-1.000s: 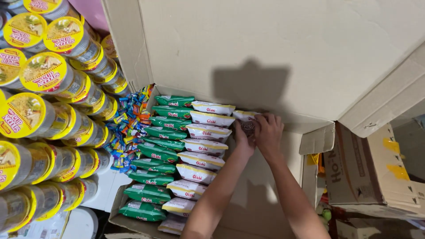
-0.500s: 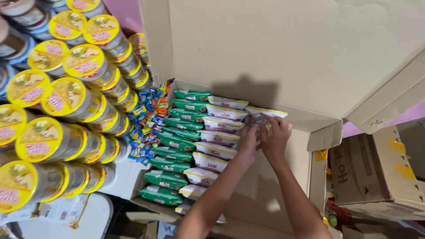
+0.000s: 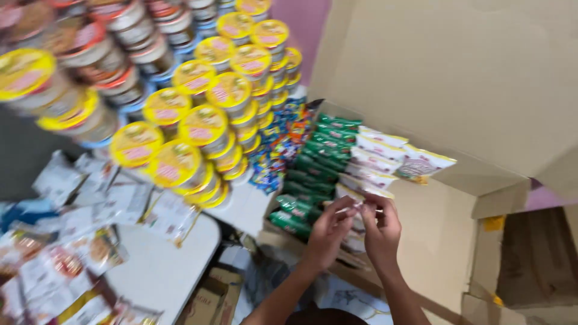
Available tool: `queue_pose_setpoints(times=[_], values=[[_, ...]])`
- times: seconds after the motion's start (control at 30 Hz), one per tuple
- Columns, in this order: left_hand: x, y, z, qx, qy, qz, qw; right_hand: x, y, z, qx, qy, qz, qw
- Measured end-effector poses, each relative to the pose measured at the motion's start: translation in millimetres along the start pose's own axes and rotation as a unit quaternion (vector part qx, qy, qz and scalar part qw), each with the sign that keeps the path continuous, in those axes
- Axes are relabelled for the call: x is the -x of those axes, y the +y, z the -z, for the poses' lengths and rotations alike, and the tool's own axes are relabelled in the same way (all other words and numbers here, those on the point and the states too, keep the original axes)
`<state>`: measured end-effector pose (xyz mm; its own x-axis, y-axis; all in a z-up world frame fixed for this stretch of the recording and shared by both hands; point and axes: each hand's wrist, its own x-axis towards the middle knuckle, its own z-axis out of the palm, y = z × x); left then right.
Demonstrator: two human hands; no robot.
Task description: The person picks up packets of snacks from a pile on a white table and places them into a cardboard box. They repeatedly reach for different snack packets, including Oishi Marto's Crackin and Kaya Jammy Lakas, and arrange them inside the box next to stacks of instant noodles.
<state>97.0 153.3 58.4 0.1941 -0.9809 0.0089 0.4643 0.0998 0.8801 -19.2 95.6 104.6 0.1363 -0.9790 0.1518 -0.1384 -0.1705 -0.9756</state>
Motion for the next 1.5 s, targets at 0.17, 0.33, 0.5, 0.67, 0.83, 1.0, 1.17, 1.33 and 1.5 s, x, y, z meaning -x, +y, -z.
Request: queue_pose_setpoints(times=[0.17,0.33,0.5,0.67,0.83,1.0,1.17,1.33,1.5], values=[[72.8,21.6,87.4,-0.055,0.128,-0.079,0.987,54.9,34.6,-77.7,-0.045,-0.11,0.045,0.992],[150.2,52.0,164.1,-0.127,0.247,-0.115,0.954,111.6,15.7,-151.3,-0.123,-0.221,0.035,0.967],[220.8,64.7,219.8,-0.102,0.332,-0.097,0.933,161.3,6.4,-215.3,-0.069,-0.288,-0.004,0.955],[281.4,82.7,259.4,-0.102,0.397,-0.121,0.904,207.7,-5.7,-273.6,-0.078,-0.357,0.021,0.93],[321.6,113.8,280.7,-0.118,0.45,-0.135,0.875,236.8,-7.2,-313.4,-0.053,-0.402,0.021,0.914],[326.8,121.9,313.8,-0.089,0.511,-0.026,0.854,241.6,-11.6,-349.2,-0.048,-0.439,0.015,0.897],[311.7,101.1,369.8,-0.095,0.514,-0.085,0.849,224.1,15.9,-399.3,-0.064,-0.457,0.016,0.887],[288.5,110.2,409.5,-0.102,0.535,-0.079,0.835,199.5,34.6,-454.0,-0.022,-0.474,-0.004,0.88],[244.0,101.9,467.4,-0.131,0.55,-0.091,0.82,173.4,50.7,-507.7,0.006,-0.47,0.044,0.882]])
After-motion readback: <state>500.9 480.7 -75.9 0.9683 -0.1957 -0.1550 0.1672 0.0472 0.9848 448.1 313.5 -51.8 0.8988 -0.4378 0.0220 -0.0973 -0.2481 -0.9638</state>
